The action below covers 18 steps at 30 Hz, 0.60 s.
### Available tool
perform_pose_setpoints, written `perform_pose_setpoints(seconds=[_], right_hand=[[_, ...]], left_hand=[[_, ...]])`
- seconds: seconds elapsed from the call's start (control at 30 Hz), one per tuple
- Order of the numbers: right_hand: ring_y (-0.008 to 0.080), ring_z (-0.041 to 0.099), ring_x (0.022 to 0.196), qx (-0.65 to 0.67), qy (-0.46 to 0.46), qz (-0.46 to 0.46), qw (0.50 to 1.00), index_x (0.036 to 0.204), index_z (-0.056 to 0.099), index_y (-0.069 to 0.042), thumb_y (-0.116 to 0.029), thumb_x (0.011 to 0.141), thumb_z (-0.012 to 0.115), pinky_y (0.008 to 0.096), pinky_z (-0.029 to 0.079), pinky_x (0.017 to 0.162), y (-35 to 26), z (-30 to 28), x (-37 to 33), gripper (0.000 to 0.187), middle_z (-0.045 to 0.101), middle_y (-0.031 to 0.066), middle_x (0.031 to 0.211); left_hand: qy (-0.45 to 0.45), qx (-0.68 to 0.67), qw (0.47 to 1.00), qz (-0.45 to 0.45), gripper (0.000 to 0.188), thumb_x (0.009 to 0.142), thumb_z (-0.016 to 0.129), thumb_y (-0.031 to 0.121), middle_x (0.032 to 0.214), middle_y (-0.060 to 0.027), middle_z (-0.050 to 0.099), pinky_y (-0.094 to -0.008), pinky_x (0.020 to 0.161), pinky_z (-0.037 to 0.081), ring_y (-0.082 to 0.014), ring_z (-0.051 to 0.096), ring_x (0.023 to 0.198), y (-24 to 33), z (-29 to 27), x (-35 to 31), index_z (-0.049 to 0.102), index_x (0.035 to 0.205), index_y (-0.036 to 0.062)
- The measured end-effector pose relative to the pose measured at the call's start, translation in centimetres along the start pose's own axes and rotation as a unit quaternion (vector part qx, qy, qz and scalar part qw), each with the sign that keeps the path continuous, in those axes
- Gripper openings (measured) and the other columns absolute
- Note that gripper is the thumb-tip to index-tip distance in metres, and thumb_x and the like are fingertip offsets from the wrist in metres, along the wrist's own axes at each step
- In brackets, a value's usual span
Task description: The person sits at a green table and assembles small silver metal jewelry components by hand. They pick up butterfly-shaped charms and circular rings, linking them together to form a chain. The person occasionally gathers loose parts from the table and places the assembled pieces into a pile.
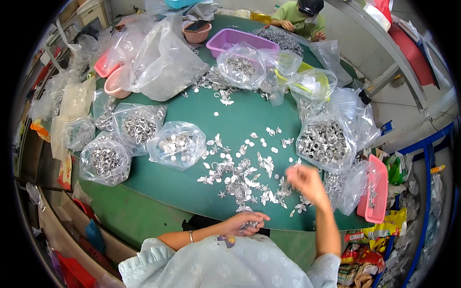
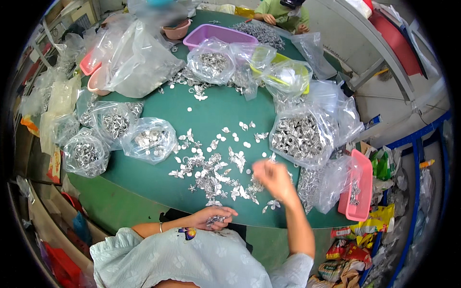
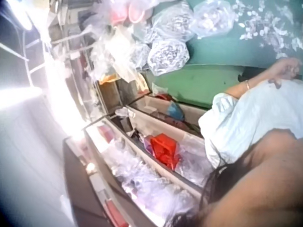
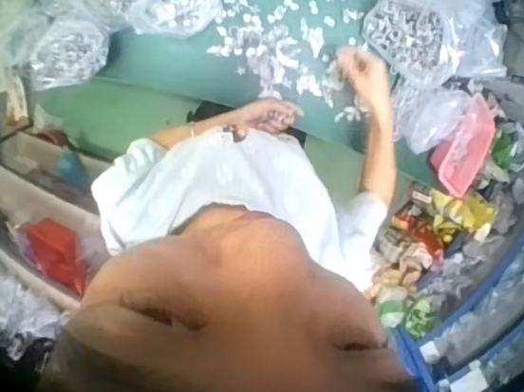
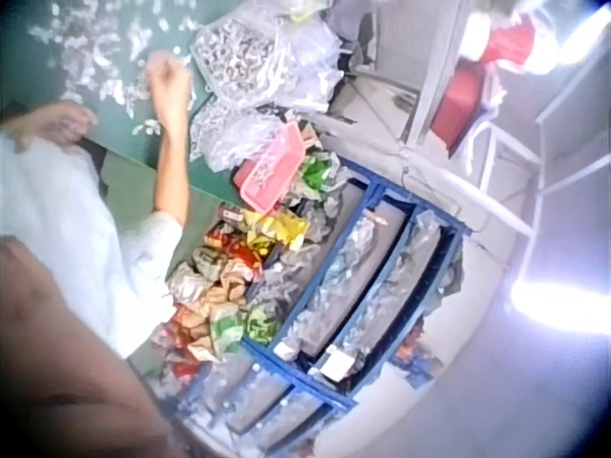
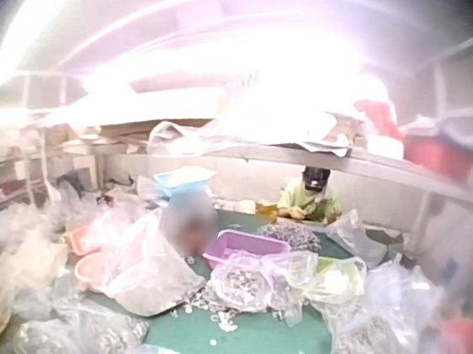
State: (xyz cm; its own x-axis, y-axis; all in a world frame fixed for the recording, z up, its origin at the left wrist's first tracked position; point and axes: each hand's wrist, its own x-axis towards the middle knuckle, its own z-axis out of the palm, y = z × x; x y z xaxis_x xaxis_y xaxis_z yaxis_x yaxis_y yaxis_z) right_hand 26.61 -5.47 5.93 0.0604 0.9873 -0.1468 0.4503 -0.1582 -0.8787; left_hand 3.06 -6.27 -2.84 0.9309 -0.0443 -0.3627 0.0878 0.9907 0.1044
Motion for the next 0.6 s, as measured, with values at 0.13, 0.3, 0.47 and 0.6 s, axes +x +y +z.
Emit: perform_pose_setpoints(seconds=[0.13,0.3,0.47,0.6], right_hand=[[0.0116,0.055,0.068,0.149,0.056,-0.163,0.974,0.105,0.053,0.004,-0.015,0.084,0.056,0.0235,0.046,0.062,-10.1,-3.9,14.8,0.028,0.060,0.0075,0.084],[0.0187,0.058,0.094,0.226,0.143,-0.209,0.941,0.113,0.049,0.006,-0.013,0.084,0.055,0.0299,0.045,0.084,-11.0,-4.5,18.5,0.035,0.059,0.0121,0.100],[0.0173,0.058,0.092,0.044,-0.022,-0.137,0.989,0.110,0.052,0.004,-0.010,0.085,0.054,0.0284,0.045,0.082,-6.3,-1.8,9.3,0.028,0.060,0.0105,0.099],[0.0163,0.060,0.077,-0.060,0.041,-0.065,0.995,0.095,0.059,0.002,-0.008,0.079,0.060,0.0285,0.046,0.069,-1.3,-1.7,1.1,0.020,0.063,0.0097,0.088]], left_hand=[[0.011,0.029,0.999,0.008,0.028,0.087,0.049,0.014,0.072,-0.0028,0.043,-0.0185,0.037,0.026,-0.0062,0.035,0.049,0.0,-0.1,-0.1,0.045,0.112,0.0012],[0.014,0.062,0.998,0.029,0.027,0.088,0.047,0.013,0.072,-0.0021,0.043,-0.0187,0.036,0.027,-0.0058,0.035,0.049,0.6,0.9,-0.8,0.044,0.113,0.0021],[0.029,0.068,0.996,0.044,0.025,0.090,0.047,0.021,0.066,-0.0006,0.043,-0.0190,0.035,0.026,-0.0054,0.035,0.046,0.2,0.0,-1.5,0.048,0.107,0.0030],[0.007,0.040,0.999,0.015,0.041,0.093,0.035,0.038,0.066,-0.0015,0.045,-0.0193,0.035,0.027,-0.0061,0.035,0.044,-0.5,0.9,-1.6,0.055,0.094,0.0029]])
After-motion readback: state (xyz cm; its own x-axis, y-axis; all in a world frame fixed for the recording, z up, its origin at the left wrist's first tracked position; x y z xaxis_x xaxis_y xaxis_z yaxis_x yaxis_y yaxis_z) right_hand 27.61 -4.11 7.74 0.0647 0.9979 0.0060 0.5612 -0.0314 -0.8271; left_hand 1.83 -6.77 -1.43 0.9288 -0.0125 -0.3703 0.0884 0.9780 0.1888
